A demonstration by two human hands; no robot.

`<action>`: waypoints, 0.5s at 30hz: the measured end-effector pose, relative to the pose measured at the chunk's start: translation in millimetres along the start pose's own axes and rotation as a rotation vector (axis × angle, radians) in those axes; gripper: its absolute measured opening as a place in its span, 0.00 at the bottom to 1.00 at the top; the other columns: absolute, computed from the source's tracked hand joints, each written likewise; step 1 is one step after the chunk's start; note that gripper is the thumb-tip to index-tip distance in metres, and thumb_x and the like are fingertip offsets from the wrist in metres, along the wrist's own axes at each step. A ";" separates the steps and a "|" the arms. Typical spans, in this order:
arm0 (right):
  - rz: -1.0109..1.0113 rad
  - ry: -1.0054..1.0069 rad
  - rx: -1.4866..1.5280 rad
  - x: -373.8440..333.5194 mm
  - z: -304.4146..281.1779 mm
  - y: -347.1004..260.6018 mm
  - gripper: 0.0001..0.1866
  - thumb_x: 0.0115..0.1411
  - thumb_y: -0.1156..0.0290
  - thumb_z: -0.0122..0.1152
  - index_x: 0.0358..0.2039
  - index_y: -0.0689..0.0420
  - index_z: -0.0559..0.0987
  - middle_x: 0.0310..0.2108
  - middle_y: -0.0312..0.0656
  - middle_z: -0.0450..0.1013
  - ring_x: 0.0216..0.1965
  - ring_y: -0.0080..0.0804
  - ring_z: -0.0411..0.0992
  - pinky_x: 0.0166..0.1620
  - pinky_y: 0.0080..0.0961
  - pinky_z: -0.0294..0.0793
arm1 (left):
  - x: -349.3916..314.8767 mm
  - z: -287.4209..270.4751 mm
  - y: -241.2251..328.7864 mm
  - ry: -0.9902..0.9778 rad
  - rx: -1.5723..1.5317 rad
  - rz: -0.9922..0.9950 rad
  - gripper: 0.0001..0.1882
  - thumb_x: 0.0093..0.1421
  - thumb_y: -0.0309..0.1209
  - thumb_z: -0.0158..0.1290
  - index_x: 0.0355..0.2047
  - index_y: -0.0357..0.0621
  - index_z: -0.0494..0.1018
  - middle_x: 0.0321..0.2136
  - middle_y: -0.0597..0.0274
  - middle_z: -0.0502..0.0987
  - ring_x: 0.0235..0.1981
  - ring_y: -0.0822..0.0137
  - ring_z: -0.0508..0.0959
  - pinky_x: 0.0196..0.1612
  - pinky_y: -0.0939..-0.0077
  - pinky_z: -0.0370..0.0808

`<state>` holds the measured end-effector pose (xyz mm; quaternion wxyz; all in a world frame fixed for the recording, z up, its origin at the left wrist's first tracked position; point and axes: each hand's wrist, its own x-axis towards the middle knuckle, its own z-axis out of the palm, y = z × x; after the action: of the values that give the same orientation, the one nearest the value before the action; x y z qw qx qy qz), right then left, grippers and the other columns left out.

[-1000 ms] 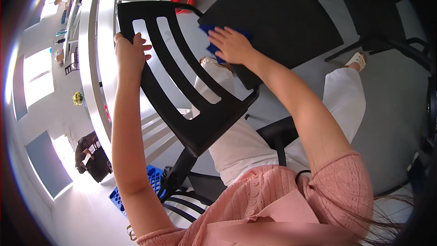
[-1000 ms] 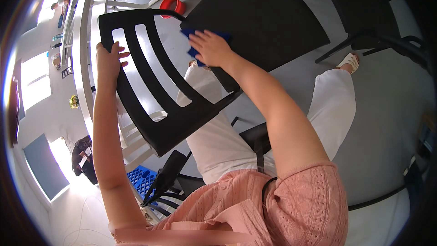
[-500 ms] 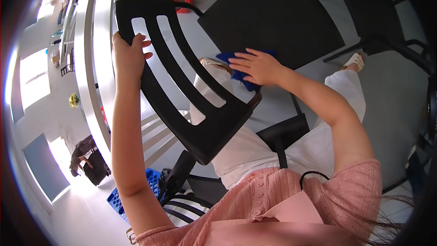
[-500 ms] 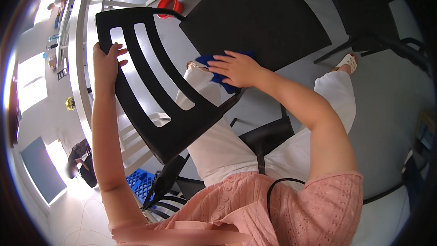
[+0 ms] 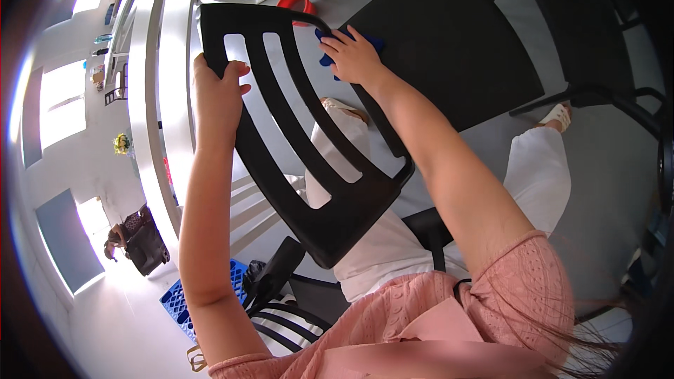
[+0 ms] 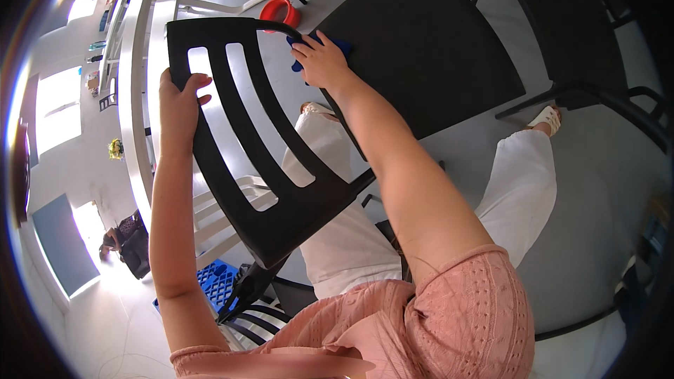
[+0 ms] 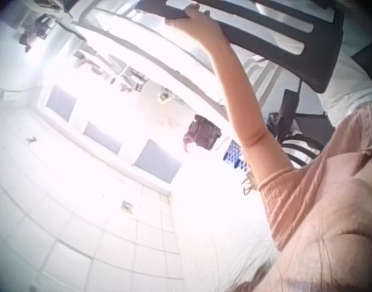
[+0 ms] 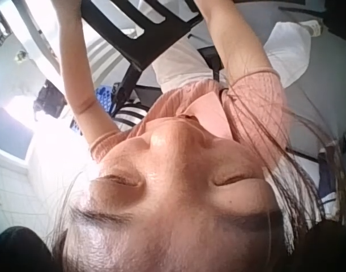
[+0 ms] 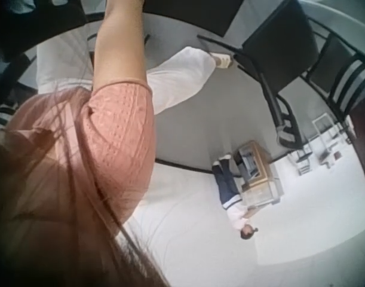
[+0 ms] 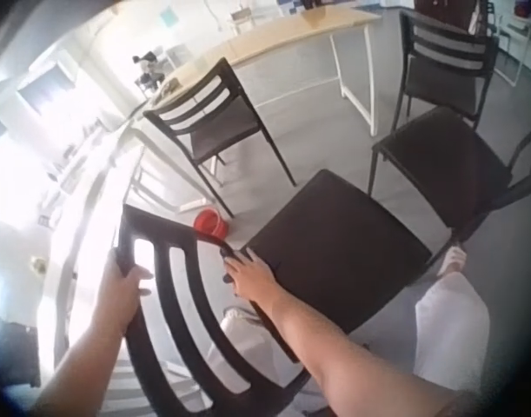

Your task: Cleaning and wiping down black chairs with a blue cloth.

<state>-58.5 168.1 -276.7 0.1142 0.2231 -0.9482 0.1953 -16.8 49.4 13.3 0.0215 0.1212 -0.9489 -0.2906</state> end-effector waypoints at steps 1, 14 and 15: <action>-0.093 -0.033 0.033 -8.3 0.7 7.4 0.26 0.57 0.58 0.59 0.56 0.49 0.75 0.62 0.32 0.66 0.67 0.31 0.57 0.69 0.44 0.49 | 3.2 4.3 -2.1 0.006 -0.008 0.017 0.25 0.57 0.25 0.50 0.54 0.26 0.62 0.36 0.49 0.78 0.36 0.66 0.82 0.33 0.77 0.80; -0.222 -0.215 0.067 -206.9 -99.5 48.6 0.26 0.59 0.61 0.60 0.58 0.47 0.72 0.61 0.33 0.66 0.66 0.34 0.59 0.67 0.43 0.54 | 30.1 -1.0 -18.1 0.059 0.098 0.046 0.20 0.58 0.26 0.50 0.48 0.24 0.63 0.28 0.49 0.79 0.24 0.64 0.81 0.28 0.74 0.79; -0.094 -0.198 -0.009 -213.6 -120.5 62.9 0.26 0.60 0.61 0.59 0.59 0.47 0.71 0.63 0.33 0.65 0.66 0.35 0.59 0.67 0.44 0.55 | 34.1 -3.1 -20.6 0.061 0.144 0.045 0.21 0.58 0.26 0.50 0.48 0.24 0.63 0.28 0.49 0.79 0.24 0.64 0.81 0.28 0.74 0.78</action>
<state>114.4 351.5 -253.4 0.0301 0.2851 -0.9442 0.1622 -45.0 22.9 3.4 0.0482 0.1100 -0.9687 -0.2172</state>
